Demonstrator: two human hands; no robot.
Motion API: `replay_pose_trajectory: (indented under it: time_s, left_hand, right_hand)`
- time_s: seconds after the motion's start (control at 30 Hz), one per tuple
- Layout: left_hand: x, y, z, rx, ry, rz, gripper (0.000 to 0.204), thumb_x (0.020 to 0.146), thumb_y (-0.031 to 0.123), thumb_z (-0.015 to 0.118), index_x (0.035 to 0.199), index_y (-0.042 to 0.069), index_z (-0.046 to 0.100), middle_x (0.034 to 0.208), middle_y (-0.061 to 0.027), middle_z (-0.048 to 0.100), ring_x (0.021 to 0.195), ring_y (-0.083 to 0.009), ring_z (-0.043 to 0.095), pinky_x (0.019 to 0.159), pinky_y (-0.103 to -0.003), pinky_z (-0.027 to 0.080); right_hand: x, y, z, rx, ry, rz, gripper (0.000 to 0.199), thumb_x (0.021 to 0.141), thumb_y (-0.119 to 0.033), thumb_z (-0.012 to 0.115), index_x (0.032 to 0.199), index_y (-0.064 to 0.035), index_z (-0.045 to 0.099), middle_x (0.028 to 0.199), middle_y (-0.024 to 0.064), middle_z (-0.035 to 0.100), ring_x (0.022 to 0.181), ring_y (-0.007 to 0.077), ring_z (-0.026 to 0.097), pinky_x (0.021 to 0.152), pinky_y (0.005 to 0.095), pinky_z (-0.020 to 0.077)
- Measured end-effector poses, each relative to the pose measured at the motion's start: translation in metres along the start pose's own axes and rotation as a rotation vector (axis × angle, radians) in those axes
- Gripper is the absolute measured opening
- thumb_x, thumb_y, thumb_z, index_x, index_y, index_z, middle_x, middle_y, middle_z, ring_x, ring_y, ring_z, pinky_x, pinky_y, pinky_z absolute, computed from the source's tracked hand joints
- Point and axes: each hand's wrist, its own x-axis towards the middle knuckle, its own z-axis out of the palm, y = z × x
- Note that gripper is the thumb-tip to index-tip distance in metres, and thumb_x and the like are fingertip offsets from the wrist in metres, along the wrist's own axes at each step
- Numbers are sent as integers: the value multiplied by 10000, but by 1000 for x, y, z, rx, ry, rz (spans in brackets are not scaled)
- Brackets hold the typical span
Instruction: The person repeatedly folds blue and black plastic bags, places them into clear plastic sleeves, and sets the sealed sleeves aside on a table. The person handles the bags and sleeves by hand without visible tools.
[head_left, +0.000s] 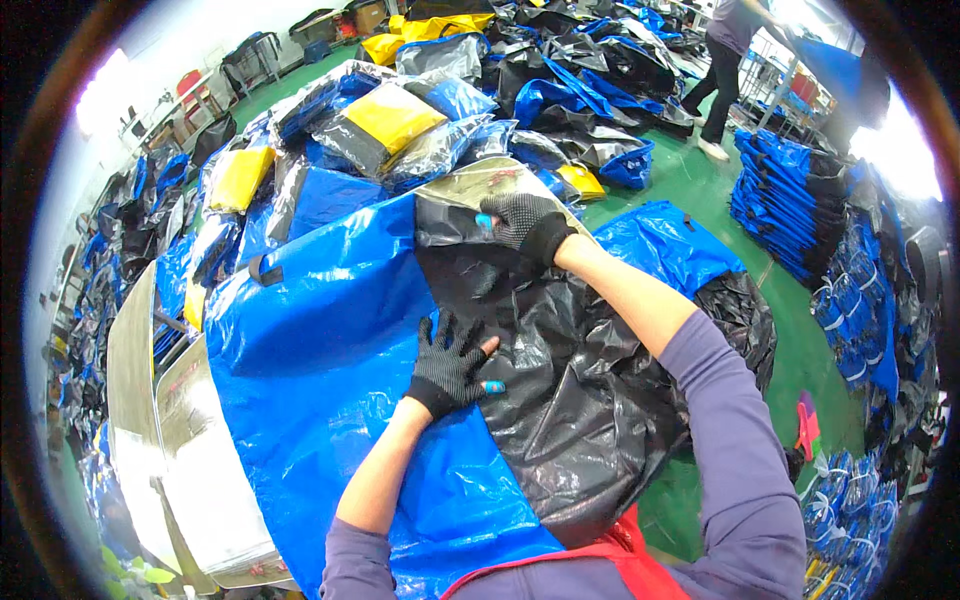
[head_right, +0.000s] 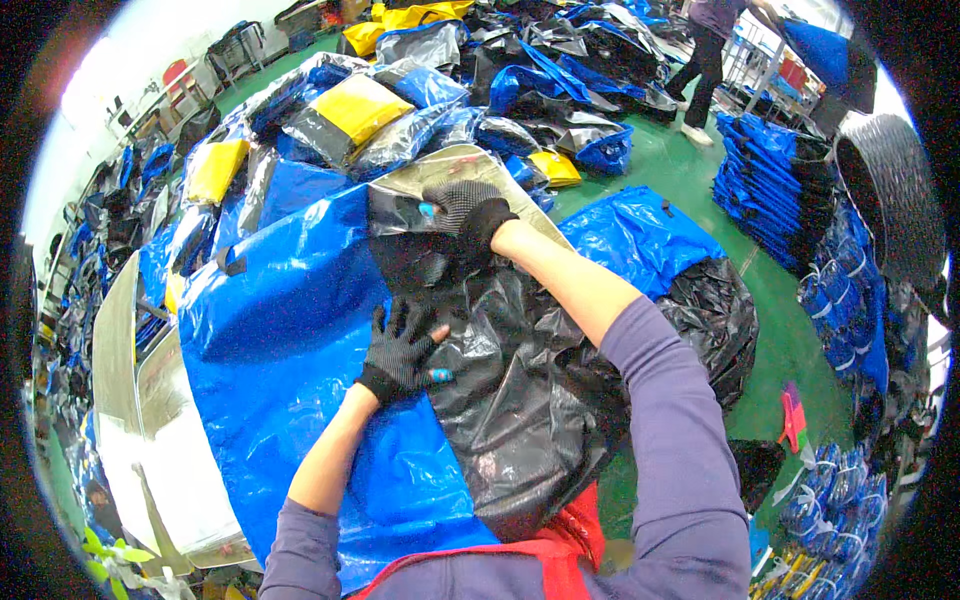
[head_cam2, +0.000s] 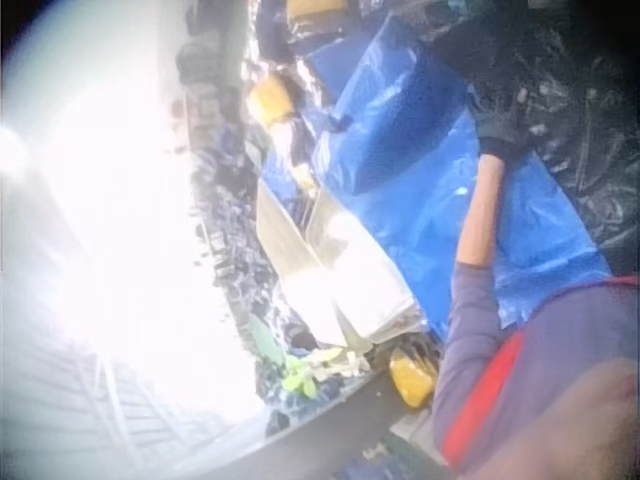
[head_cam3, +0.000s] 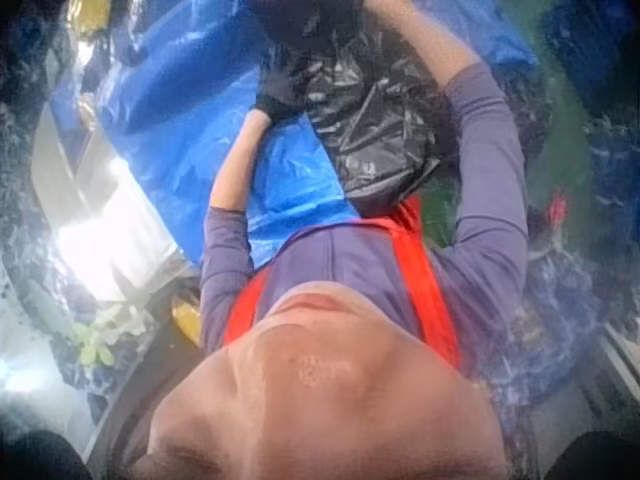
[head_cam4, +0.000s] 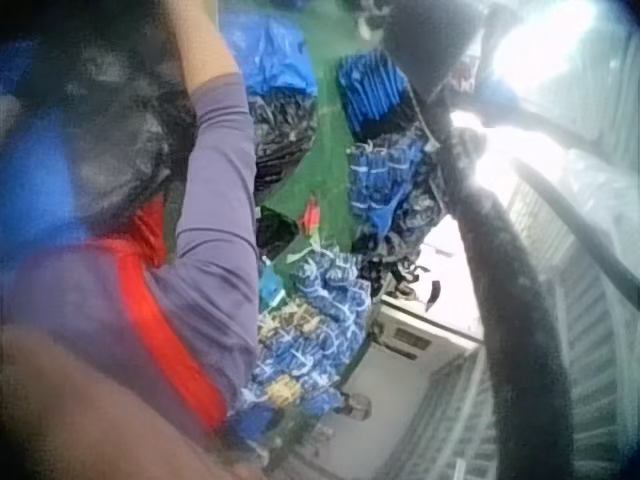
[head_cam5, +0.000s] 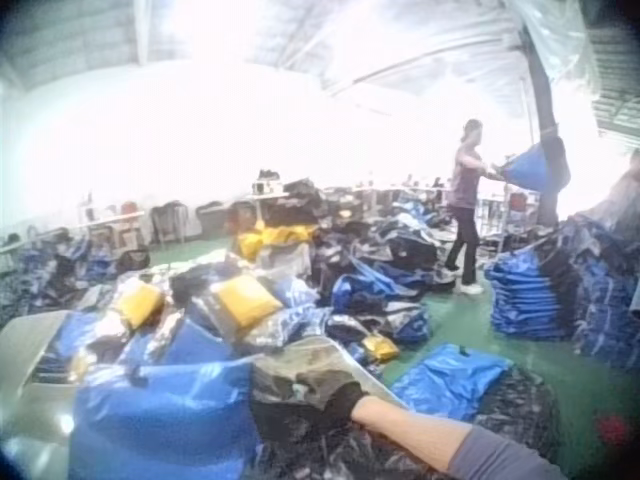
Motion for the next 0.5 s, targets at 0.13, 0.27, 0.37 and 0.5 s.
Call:
replay_pose_trajectory:
  time_s: [0.13,0.27,0.37,0.5]
  left_hand:
    - [-8,8,3,-117,64,75,717,741,690,573,1323,273,541,1480,-186,350,1380,-439,257,1109,-649,113]
    - [3,3,-11,-142,167,149,711,746,658,591,1300,212,562,1373,-169,485,1237,-413,452,1044,-549,332]
    - [36,-8,-10,-275,99,215,658,768,578,616,1263,146,575,1312,-160,538,1133,-355,543,942,-507,419]
    - [61,-2,-2,-138,172,365,637,772,547,626,1247,126,579,1316,-166,533,1213,-358,494,1036,-528,340]
  right_hand:
    - [20,68,49,60,185,383,310,853,-301,588,1081,-105,663,1102,173,646,989,342,624,865,431,498]
    - [28,80,42,243,-87,423,475,805,-463,663,1077,-73,639,1190,185,608,1114,357,574,969,438,441]
    - [43,63,40,11,-276,409,719,743,-631,649,1167,-51,625,1184,220,623,1102,361,603,966,449,459]
    - [49,12,39,-69,-179,492,546,755,-416,688,1173,-75,602,1100,187,660,1002,346,646,875,444,504]
